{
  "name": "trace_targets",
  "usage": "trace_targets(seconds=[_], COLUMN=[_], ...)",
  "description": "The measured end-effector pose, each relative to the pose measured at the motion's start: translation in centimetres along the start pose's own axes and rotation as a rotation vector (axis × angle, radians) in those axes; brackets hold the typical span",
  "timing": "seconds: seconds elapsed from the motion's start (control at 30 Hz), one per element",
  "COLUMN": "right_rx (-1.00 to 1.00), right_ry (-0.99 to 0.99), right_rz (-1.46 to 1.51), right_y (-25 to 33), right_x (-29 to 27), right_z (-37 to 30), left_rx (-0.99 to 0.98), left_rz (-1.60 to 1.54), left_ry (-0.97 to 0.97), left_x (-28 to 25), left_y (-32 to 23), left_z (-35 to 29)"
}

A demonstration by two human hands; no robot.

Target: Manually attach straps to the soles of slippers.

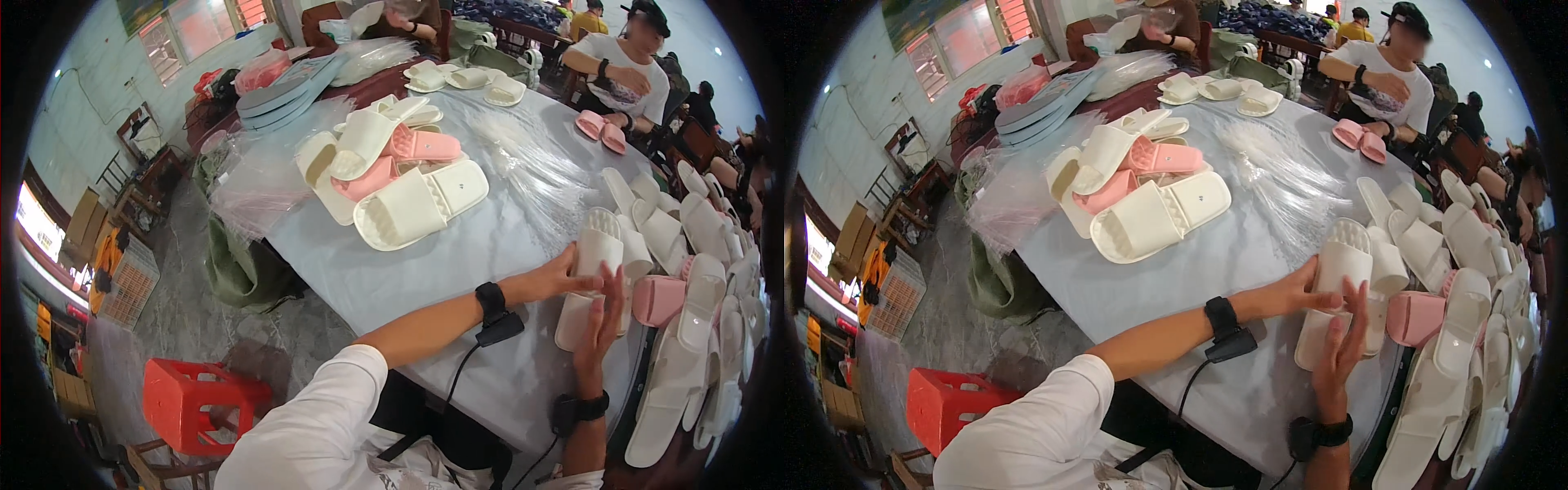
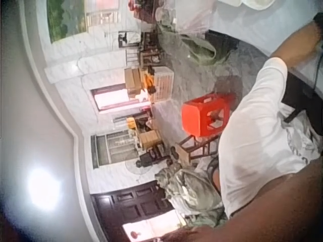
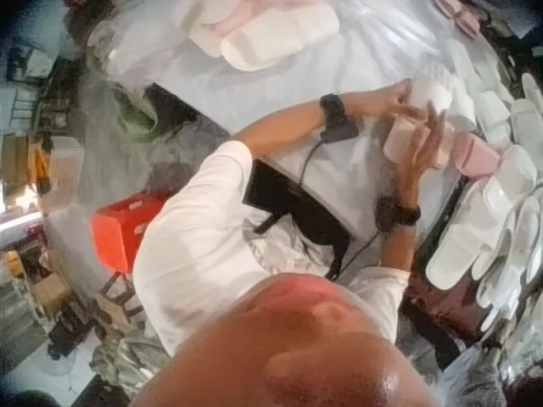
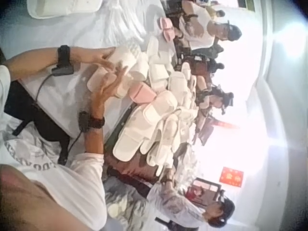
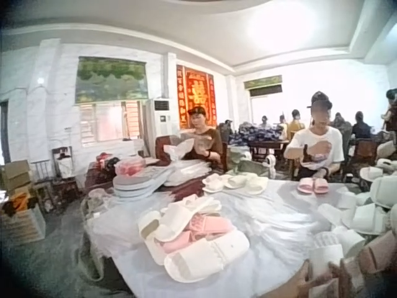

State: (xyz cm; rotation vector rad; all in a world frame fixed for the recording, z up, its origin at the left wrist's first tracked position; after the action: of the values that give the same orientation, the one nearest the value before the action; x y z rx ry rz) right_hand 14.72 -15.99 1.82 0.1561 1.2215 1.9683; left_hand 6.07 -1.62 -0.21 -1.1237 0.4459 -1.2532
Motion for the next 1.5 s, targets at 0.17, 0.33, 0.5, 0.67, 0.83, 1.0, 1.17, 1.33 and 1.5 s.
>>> trace_targets(seconds=[0.17, 0.33, 0.5, 0.67, 0.83, 1.0, 1.17, 1.33, 1.5], right_rx=[0.095, 0.270, 0.250, 0.219, 0.214, 0.147, 0.193, 0.208, 0.182], right_ry=[-0.053, -0.322, -0.478, -0.307, -0.077, -0.081, -0.102, -0.117, -0.248], right_rz=[0.190, 0.260, 0.009, -0.621, -0.857, -0.818, -0.744, -0.718, -0.529], right_y=[-0.1, -3.1, -8.0, -8.4, -7.4, -7.3, -6.8, -7.1, -7.0], right_x=[0.0, -1.9, -3.4, -3.8, -3.0, -3.3, -3.0, -3.1, -3.4], right_z=[-0.6, 0.5, 2.2, 2.6, 1.4, 1.3, 1.6, 1.8, 2.4], left_rx=[-0.004, 0.018, -0.034, 0.001, 0.078, 0.198, 0.304, 0.364, 0.434], left_rz=[0.011, 0.016, -0.076, 0.012, 0.181, 0.246, 0.892, 1.435, 1.224], left_ry=[-0.066, -0.144, -0.160, -0.262, -0.216, -0.253, -0.252, -0.277, -0.208], left_x=[-0.2, -0.4, -1.5, -1.5, -0.8, -0.8, -2.0, -2.0, -3.4], left_y=[1.0, 2.0, 0.9, 0.7, 0.0, 1.2, 1.7, 1.9, 3.2], left_z=[0.5, 0.6, 0.9, 0.9, 0.7, 0.6, 0.2, -0.3, 0.3])
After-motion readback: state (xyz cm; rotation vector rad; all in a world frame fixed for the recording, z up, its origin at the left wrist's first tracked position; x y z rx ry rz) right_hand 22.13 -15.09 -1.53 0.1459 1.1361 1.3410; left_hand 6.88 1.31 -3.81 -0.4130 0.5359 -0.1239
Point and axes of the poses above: each hand's wrist, its own z-axis towards the middle knuckle, its own x-axis out of the palm, y = z × x, the point moved 2 cm from there along z, towards the middle knuckle, and after that the axes turned 10 degrees about x, right-handed, at the moved point
